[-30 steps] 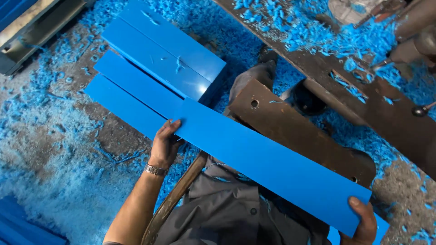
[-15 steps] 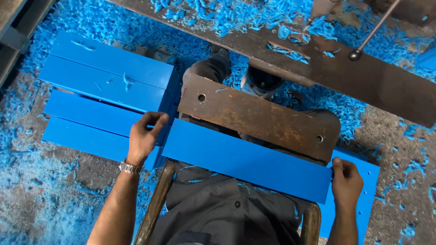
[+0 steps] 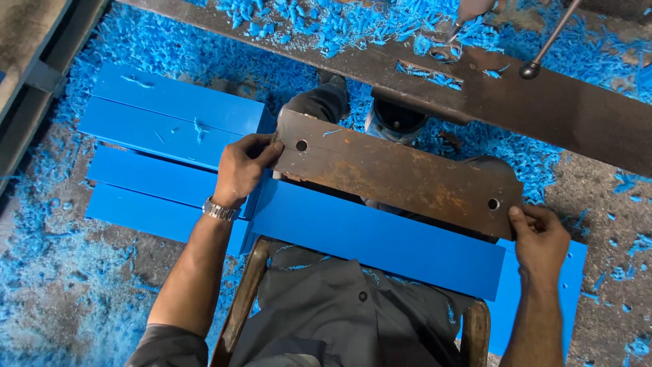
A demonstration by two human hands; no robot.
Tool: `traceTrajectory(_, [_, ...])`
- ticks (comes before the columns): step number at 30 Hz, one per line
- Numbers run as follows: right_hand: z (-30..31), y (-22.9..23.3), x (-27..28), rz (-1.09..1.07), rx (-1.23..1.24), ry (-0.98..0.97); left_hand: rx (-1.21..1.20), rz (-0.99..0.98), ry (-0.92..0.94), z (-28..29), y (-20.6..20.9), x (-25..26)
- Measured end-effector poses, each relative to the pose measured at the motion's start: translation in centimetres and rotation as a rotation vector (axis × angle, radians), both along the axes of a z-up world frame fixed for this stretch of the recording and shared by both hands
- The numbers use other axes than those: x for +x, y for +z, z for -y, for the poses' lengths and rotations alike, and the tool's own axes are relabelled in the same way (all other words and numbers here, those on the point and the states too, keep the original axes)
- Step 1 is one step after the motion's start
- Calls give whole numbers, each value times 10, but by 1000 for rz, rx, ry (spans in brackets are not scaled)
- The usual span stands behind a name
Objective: The person sits at a bench drill press and drills holes through rusty flat metal plates. They position each plate under the drill bit, hold it steady with one hand, pull the drill press lever with the other, then set the drilled plate aside and take the next plate.
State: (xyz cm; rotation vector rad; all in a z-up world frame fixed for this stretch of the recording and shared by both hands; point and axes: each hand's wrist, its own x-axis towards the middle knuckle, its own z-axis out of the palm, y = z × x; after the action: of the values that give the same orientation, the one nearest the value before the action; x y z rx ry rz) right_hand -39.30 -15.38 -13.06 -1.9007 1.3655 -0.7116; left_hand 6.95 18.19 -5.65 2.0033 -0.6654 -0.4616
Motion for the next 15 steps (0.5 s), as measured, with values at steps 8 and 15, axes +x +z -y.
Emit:
traceTrajectory(8, [-57,40,-40,-20,72,22,87,125,36,-60,36,-52])
traceTrajectory(15, [-100,18,-66,-52,107,-13,76,105,77,-92,17,-83])
